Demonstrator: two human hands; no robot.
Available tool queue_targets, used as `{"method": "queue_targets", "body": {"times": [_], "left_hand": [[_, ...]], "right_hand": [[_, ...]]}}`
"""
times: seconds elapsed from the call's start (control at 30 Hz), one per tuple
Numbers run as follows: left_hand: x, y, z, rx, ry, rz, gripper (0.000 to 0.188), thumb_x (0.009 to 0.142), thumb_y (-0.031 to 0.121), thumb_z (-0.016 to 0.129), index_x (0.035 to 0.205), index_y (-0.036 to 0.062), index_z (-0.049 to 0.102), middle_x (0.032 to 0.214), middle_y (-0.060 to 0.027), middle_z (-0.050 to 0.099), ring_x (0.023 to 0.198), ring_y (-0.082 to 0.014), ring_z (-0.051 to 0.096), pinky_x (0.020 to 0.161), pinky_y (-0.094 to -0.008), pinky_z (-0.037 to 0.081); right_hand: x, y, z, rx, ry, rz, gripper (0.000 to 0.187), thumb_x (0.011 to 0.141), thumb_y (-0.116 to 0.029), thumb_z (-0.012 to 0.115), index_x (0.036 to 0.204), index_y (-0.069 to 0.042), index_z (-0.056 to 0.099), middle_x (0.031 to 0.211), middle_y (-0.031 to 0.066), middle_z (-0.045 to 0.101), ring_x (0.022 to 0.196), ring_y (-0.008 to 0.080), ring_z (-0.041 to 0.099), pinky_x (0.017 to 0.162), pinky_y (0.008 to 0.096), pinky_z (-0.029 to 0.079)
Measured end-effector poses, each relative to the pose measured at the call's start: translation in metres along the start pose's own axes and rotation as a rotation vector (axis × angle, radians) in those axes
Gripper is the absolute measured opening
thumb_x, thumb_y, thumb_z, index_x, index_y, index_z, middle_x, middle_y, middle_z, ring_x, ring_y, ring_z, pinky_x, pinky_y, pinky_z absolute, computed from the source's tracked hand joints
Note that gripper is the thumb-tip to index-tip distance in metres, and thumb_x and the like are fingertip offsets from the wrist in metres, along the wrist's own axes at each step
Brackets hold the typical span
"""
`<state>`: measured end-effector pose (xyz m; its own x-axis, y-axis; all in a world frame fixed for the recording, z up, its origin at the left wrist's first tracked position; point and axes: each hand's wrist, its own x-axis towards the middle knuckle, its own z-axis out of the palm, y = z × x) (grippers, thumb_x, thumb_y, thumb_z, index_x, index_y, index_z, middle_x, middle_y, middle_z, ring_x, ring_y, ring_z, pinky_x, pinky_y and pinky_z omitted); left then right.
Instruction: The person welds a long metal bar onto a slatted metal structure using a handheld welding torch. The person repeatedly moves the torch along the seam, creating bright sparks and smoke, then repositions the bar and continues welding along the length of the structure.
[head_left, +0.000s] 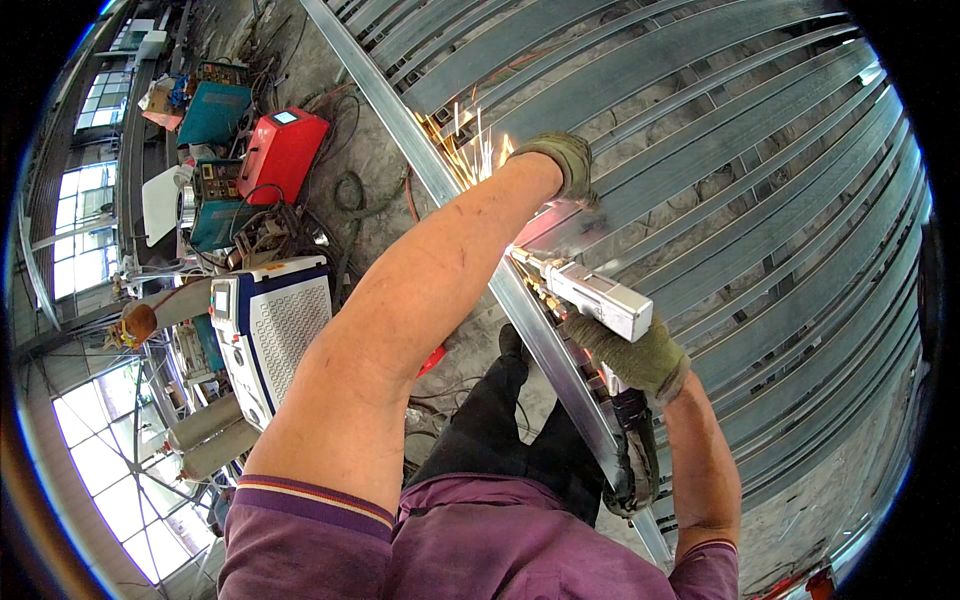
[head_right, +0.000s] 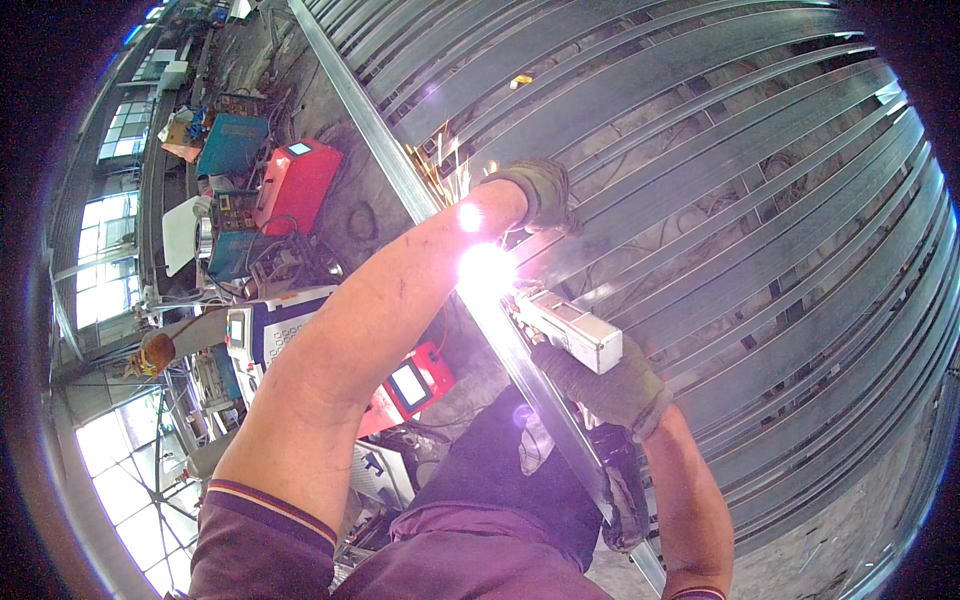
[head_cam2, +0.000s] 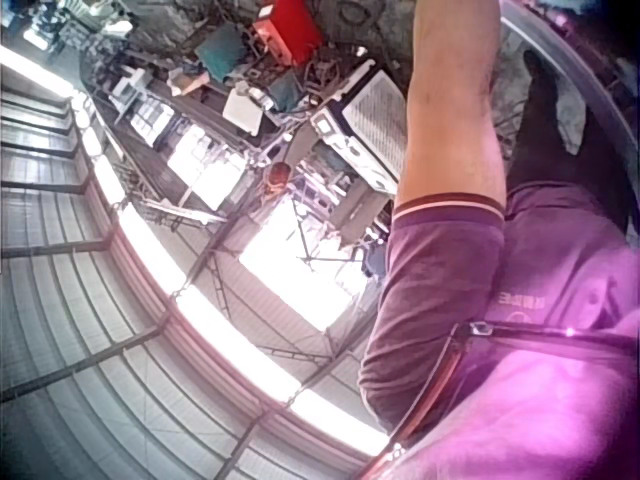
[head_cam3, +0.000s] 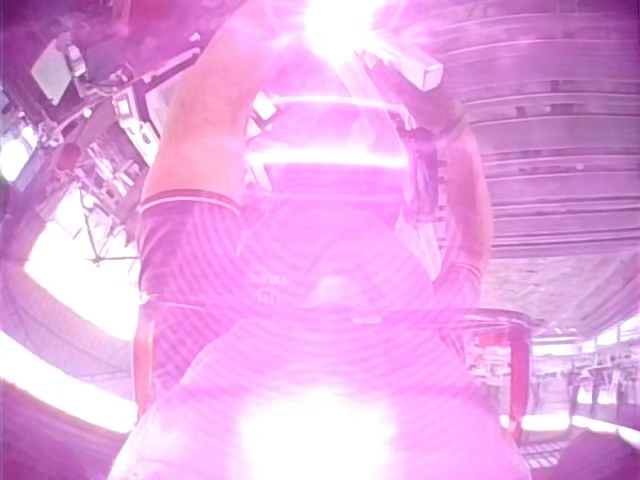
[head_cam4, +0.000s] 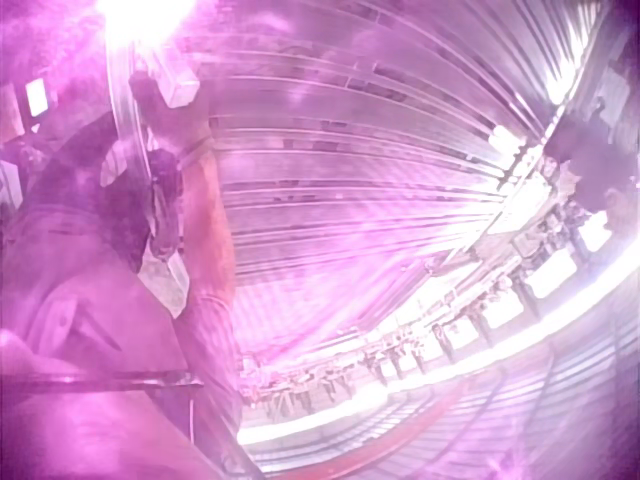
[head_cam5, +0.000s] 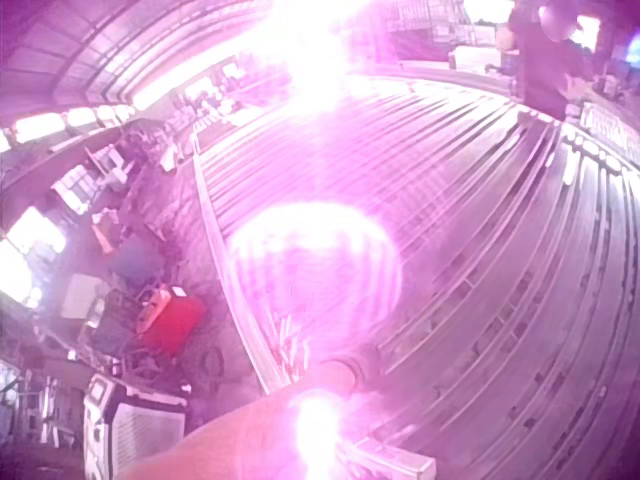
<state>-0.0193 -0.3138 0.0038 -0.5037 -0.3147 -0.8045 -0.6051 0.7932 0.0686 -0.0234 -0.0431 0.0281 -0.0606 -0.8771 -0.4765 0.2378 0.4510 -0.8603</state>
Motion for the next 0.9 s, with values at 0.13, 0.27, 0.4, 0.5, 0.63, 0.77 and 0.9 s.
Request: {"method": "queue_targets", "body": {"times": [0.13, 0.27, 0.4, 0.5, 0.63, 0.77, 0.9], "left_hand": [[-0.002, 0.000, 0.000, -0.009, 0.010, 0.006, 0.062, 0.081, 0.052, 0.084, 0.124, 0.0079, 0.078, 0.125, -0.0132, 0.076, 0.115, -0.0347, 0.072, 0.100, -0.0478, 0.057], [-0.004, -0.001, 0.000, 0.002, 0.036, 0.061, 0.061, 0.086, 0.058, 0.077, 0.117, 0.0052, 0.080, 0.113, -0.0156, 0.079, 0.111, -0.0364, 0.073, 0.098, -0.0504, 0.057], [-0.003, -0.002, 0.000, 0.031, 0.044, 0.074, 0.058, 0.087, 0.056, 0.077, 0.114, 0.0052, 0.081, 0.112, -0.0155, 0.079, 0.111, -0.0360, 0.074, 0.097, -0.0506, 0.058], [0.008, -0.010, 0.010, 0.018, 0.087, 0.059, 0.057, 0.086, 0.056, 0.078, 0.112, 0.0048, 0.082, 0.110, -0.0155, 0.079, 0.111, -0.0357, 0.074, 0.096, -0.0506, 0.058], [-0.003, 0.000, -0.002, -0.055, -0.005, 0.044, 0.059, 0.085, 0.057, 0.079, 0.111, 0.0039, 0.082, 0.107, -0.0155, 0.079, 0.110, -0.0351, 0.074, 0.097, -0.0500, 0.058], [-0.006, 0.003, -0.005, -0.040, -0.002, -0.015, 0.060, 0.084, 0.057, 0.080, 0.109, 0.0024, 0.081, 0.104, -0.0153, 0.080, 0.108, -0.0345, 0.074, 0.096, -0.0497, 0.058], [-0.007, 0.002, -0.006, -0.016, 0.014, 0.050, 0.060, 0.084, 0.058, 0.079, 0.106, 0.0020, 0.081, 0.101, -0.0151, 0.079, 0.106, -0.0349, 0.074, 0.095, -0.0498, 0.057]], "right_hand": [[0.000, -0.004, -0.007, -0.108, -0.040, 0.084, 0.045, 0.099, -0.029, 0.080, 0.136, -0.007, 0.069, 0.094, 0.0013, 0.072, 0.081, 0.0101, 0.061, 0.070, 0.0320, 0.054], [-0.002, 0.003, -0.004, -0.032, 0.006, 0.076, 0.045, 0.098, -0.026, 0.080, 0.136, -0.006, 0.068, 0.095, 0.0009, 0.072, 0.082, 0.0100, 0.061, 0.070, 0.0311, 0.054], [-0.002, 0.003, -0.005, -0.024, -0.025, 0.060, 0.048, 0.100, -0.022, 0.079, 0.142, -0.005, 0.063, 0.108, 0.0032, 0.074, 0.092, 0.0101, 0.064, 0.078, 0.0295, 0.056], [-0.001, 0.003, -0.003, 0.019, -0.049, 0.049, 0.051, 0.100, -0.021, 0.077, 0.146, -0.004, 0.059, 0.121, 0.0058, 0.073, 0.103, 0.0108, 0.065, 0.086, 0.0288, 0.057], [-0.003, 0.004, -0.006, 0.020, -0.026, 0.035, 0.051, 0.101, -0.022, 0.076, 0.146, -0.004, 0.059, 0.123, 0.0060, 0.071, 0.104, 0.0107, 0.065, 0.086, 0.0282, 0.056], [-0.003, 0.008, -0.002, 0.031, 0.011, -0.078, 0.046, 0.102, -0.029, 0.074, 0.141, -0.006, 0.065, 0.098, 0.0021, 0.073, 0.079, 0.0059, 0.066, 0.063, 0.0262, 0.055], [-0.005, 0.016, -0.009, 0.010, -0.026, -0.031, 0.046, 0.102, -0.031, 0.075, 0.140, -0.006, 0.066, 0.099, 0.0027, 0.074, 0.081, 0.0067, 0.066, 0.065, 0.0270, 0.056]]}}
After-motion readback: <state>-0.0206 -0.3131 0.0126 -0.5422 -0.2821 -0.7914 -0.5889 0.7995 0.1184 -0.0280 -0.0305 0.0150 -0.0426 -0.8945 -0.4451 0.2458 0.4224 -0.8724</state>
